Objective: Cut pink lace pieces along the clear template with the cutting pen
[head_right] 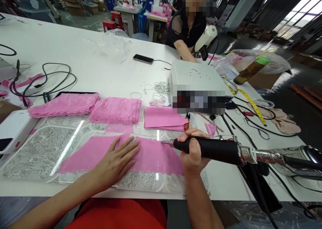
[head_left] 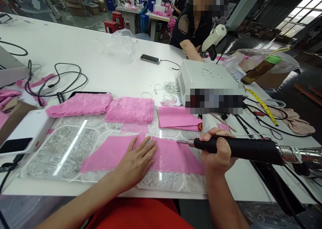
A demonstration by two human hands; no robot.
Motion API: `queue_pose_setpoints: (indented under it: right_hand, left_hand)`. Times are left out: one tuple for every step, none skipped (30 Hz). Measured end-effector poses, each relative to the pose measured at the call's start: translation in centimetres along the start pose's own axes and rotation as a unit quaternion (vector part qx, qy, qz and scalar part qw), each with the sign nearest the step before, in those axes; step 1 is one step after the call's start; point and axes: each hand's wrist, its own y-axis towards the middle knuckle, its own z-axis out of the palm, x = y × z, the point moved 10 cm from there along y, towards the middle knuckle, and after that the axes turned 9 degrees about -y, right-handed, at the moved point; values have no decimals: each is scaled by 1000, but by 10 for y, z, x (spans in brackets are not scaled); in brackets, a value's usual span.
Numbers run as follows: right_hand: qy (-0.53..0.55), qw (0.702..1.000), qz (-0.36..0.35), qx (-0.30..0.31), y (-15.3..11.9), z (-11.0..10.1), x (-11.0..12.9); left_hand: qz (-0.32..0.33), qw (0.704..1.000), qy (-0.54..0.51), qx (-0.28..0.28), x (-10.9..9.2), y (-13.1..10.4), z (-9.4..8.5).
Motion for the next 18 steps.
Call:
queue_pose_setpoints:
  right_hand:
    - [-4, 1000, -3, 3, 0, 1, 0]
    - [-7, 1000, -5, 5, 0, 1, 1]
    - [-9, 1000, -7, 5, 0, 1, 1]
    - [-9, 1000, -8, 1, 0, 1, 2]
    - [-6, 1000, -6, -4, 0, 0, 2]
    - [-2, 1000, -2, -10, 0, 0, 2]
    - [3, 1000, 3, -13, 0, 1, 2]
    - [8, 1000, 7, -14, -1, 2, 1]
    - [12, 1000, 11, -11, -2, 4, 1]
    - [17, 1000, 14, -7, -3, 7, 1]
    - [20, 1000, 17, 0, -4, 10, 0]
    - [23, 1000, 19, 7, -6, 13, 0]
    - [25, 999, 23, 14, -7, 16, -1]
    - [26, 999, 25, 20, -9, 19, -2]
    - [27, 999, 27, 24, -10, 21, -4]
    - [26, 999, 27, 28, -10, 22, -5]
    - [25, 999, 27, 31, -11, 23, -6]
    - [23, 999, 26, 34, -11, 24, -7]
  left_hand:
    - [-2, 1000, 0, 1, 1, 0, 0]
    - [-3, 1000, 1, 1, 1, -1, 0]
    - [-4, 1000, 2, 3, 1, -1, 0]
    - [-4, 1000, 2, 4, 2, -1, 0]
    - [-3, 1000, 3, 6, 1, -1, 0]
    - [-2, 1000, 2, 8, 1, -2, 0]
    - [-1, 1000, 3, 10, 1, -2, 0]
    - [1, 1000, 3, 10, 1, -2, 0]
    - [1, 1000, 4, 10, 0, -2, 0]
    - [1, 1000, 6, 9, 0, -2, 0]
    - [0, 1000, 6, 9, 1, -2, 0]
    - [-2, 1000, 7, 9, 1, -2, 0]
    - [-3, 1000, 7, 9, 2, -3, 0]
    - [-4, 1000, 7, 8, 2, -3, 0]
    - [-4, 1000, 8, 7, 2, -4, 0]
    - [-3, 1000, 8, 4, 2, -4, 0]
    - [0, 1000, 8, 2, 2, -4, -1]
    - [2, 1000, 7, 1, 1, -4, 0]
